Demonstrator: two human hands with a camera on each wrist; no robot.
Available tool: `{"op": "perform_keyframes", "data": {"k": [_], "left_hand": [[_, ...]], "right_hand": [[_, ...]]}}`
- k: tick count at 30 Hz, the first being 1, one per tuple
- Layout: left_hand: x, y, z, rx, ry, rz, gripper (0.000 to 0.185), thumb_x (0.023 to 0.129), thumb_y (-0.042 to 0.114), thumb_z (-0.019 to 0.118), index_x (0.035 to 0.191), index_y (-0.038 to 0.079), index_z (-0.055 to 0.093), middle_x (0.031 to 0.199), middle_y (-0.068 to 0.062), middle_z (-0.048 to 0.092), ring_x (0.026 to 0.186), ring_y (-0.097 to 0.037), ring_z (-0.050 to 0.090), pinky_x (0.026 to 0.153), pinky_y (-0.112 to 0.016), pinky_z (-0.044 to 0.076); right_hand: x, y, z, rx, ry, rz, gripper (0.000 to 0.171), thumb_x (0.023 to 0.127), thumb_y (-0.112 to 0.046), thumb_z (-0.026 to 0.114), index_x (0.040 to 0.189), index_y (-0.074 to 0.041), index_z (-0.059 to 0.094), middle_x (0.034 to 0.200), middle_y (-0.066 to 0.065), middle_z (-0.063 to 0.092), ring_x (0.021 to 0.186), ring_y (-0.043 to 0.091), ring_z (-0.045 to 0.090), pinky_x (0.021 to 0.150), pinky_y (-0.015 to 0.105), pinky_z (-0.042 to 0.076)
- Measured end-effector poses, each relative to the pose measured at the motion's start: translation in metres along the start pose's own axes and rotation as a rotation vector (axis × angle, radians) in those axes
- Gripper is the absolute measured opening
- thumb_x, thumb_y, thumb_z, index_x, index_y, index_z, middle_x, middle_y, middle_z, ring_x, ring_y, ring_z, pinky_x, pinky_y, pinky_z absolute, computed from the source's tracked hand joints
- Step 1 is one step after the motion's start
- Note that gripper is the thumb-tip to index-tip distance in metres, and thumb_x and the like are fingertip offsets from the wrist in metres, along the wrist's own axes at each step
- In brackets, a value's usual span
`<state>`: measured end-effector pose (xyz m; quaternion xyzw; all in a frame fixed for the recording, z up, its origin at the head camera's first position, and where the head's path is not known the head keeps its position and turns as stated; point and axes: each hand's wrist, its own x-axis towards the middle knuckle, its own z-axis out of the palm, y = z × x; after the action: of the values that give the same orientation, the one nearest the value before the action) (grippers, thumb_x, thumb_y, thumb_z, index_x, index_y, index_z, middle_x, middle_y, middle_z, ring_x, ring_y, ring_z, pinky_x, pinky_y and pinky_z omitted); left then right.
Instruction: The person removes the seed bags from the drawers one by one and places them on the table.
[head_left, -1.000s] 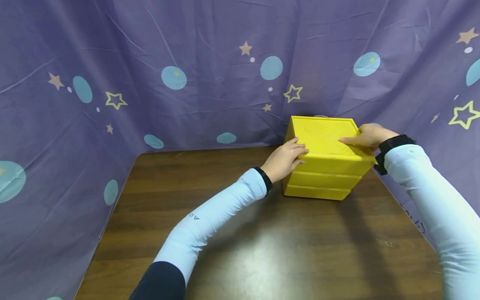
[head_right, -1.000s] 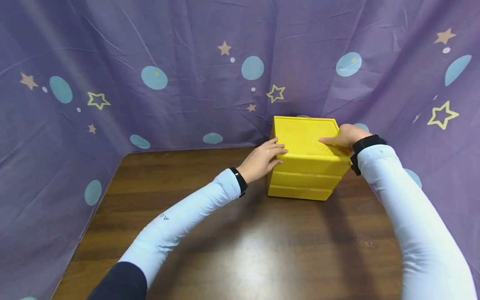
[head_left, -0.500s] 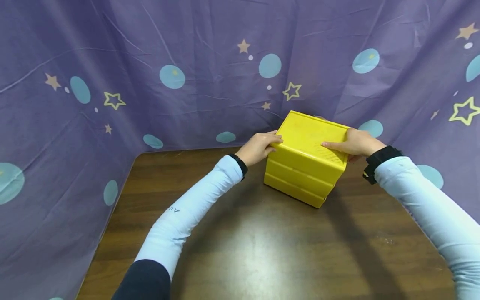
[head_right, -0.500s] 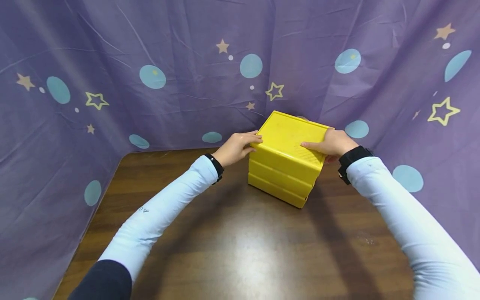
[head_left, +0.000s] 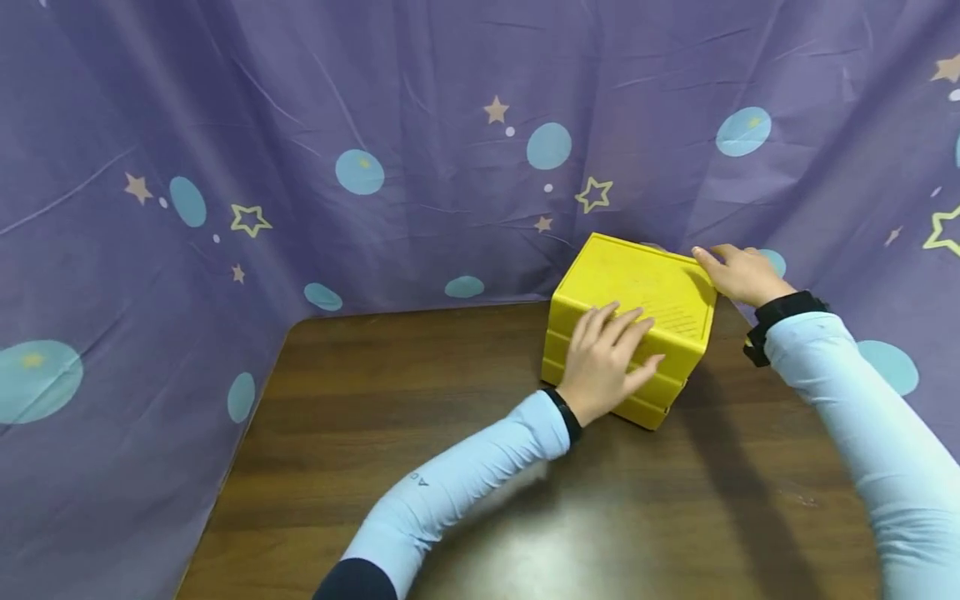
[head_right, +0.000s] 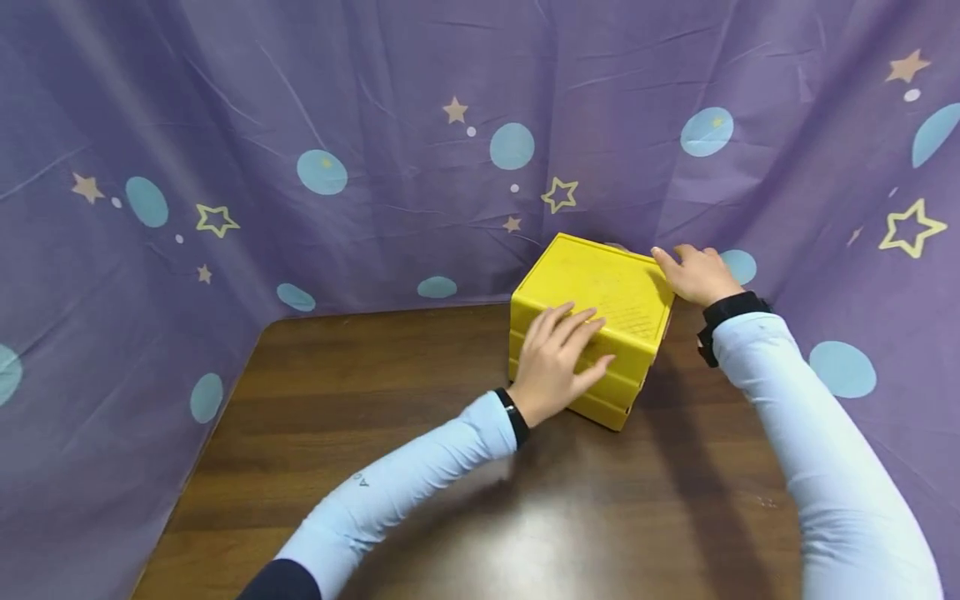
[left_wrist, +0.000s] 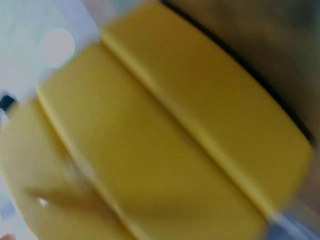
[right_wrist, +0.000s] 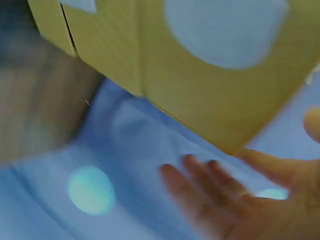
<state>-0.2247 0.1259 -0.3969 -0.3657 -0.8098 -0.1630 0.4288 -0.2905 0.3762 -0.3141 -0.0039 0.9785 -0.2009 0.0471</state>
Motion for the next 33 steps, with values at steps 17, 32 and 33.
{"op": "perform_keyframes", "data": {"k": [17,32,33], "left_hand": [[0.004,0.058,0.039,0.142,-0.027,-0.101,0.039,0.084,0.054,0.056,0.110,0.026,0.062,0.113,0.003,0.055,0.117,-0.024,0.043,0.105,-0.056,0.022],[0.003,0.050,0.026,0.091,-0.085,-0.143,0.030,0.078,0.045,0.061,0.100,0.026,0.057,0.103,0.003,0.050,0.111,-0.021,0.043,0.105,-0.060,0.016],[0.000,0.048,0.023,0.077,-0.096,-0.136,0.029,0.078,0.044,0.061,0.100,0.026,0.057,0.104,0.003,0.050,0.111,-0.020,0.043,0.105,-0.060,0.016]], "right_hand": [[0.013,0.020,0.031,0.266,0.132,0.013,0.065,0.099,-0.045,0.017,0.137,0.006,0.035,0.131,0.033,0.038,0.115,0.047,0.037,0.092,0.059,0.031],[-0.001,0.016,0.035,0.287,0.141,-0.048,0.064,0.099,-0.047,0.023,0.138,0.001,0.037,0.131,0.030,0.041,0.115,0.043,0.039,0.092,0.058,0.031],[-0.004,0.018,0.038,0.296,0.136,-0.063,0.064,0.099,-0.047,0.024,0.138,0.001,0.037,0.131,0.029,0.041,0.114,0.042,0.040,0.092,0.057,0.032]]}}
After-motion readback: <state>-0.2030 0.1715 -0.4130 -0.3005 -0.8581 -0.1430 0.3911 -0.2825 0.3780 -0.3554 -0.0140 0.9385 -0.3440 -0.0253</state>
